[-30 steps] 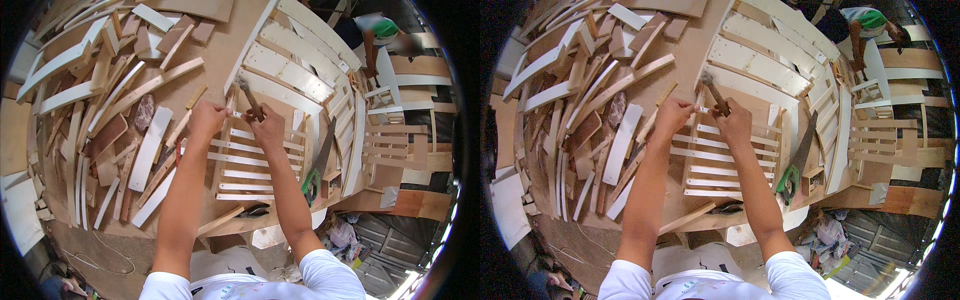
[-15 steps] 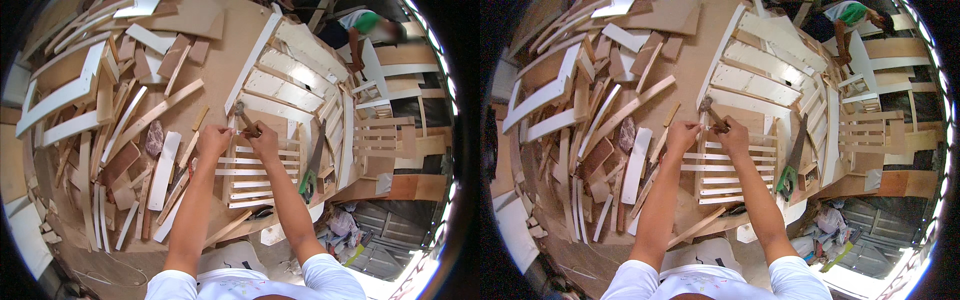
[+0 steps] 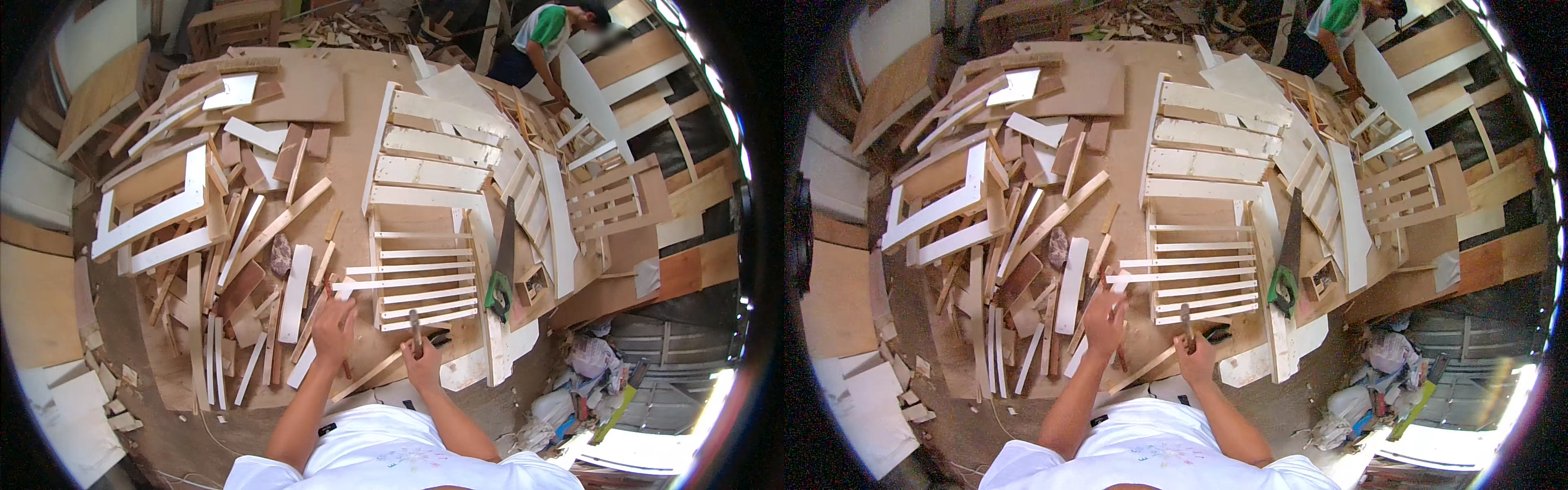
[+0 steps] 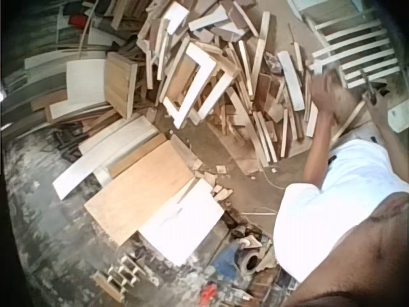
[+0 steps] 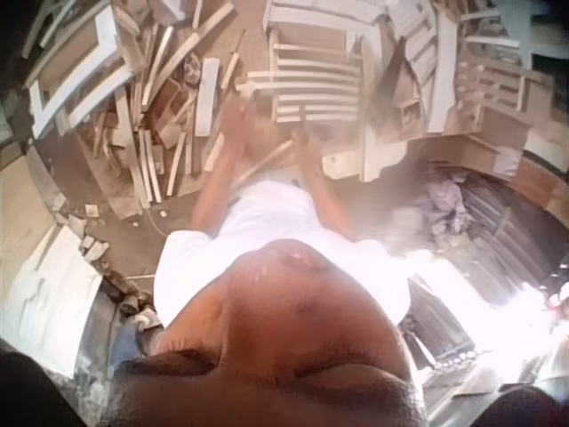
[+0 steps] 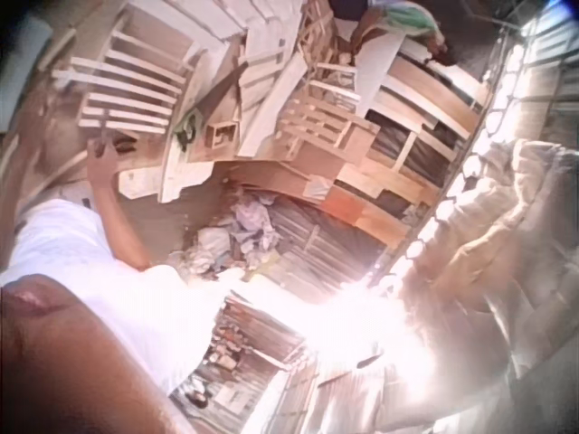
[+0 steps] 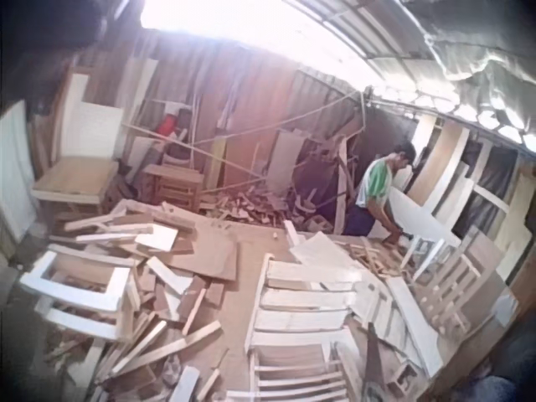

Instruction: The person saws a piece of wood, hammers nails into a wooden structure, and connects various wooden components together on a workbench.

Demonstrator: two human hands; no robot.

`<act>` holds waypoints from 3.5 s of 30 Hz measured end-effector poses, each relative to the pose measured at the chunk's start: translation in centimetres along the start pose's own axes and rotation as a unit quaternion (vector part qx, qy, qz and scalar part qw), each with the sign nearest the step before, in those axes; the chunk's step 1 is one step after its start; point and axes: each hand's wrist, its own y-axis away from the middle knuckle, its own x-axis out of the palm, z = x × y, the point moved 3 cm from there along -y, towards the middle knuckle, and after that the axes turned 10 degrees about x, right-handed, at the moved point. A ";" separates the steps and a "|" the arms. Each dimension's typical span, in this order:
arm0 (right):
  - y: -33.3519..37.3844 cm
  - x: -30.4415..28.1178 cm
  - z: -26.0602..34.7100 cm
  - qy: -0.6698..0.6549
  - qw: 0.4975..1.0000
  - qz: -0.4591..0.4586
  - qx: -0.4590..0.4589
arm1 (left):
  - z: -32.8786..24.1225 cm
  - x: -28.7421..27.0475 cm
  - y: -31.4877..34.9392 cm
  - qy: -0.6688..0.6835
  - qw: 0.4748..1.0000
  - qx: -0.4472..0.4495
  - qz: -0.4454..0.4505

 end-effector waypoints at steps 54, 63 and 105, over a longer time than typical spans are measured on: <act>1.3 -0.6 -6.9 0.033 0.960 0.026 -0.276 | -2.6 -3.5 20.2 -0.218 0.971 -0.009 0.094; 4.3 0.1 -7.0 0.104 0.957 0.016 -0.272 | -3.5 -1.6 14.2 -0.125 0.947 0.091 0.282; -13.9 -18.6 -12.9 -0.166 0.968 -0.173 -0.076 | 1.2 3.1 -7.0 -0.233 0.970 0.063 -0.007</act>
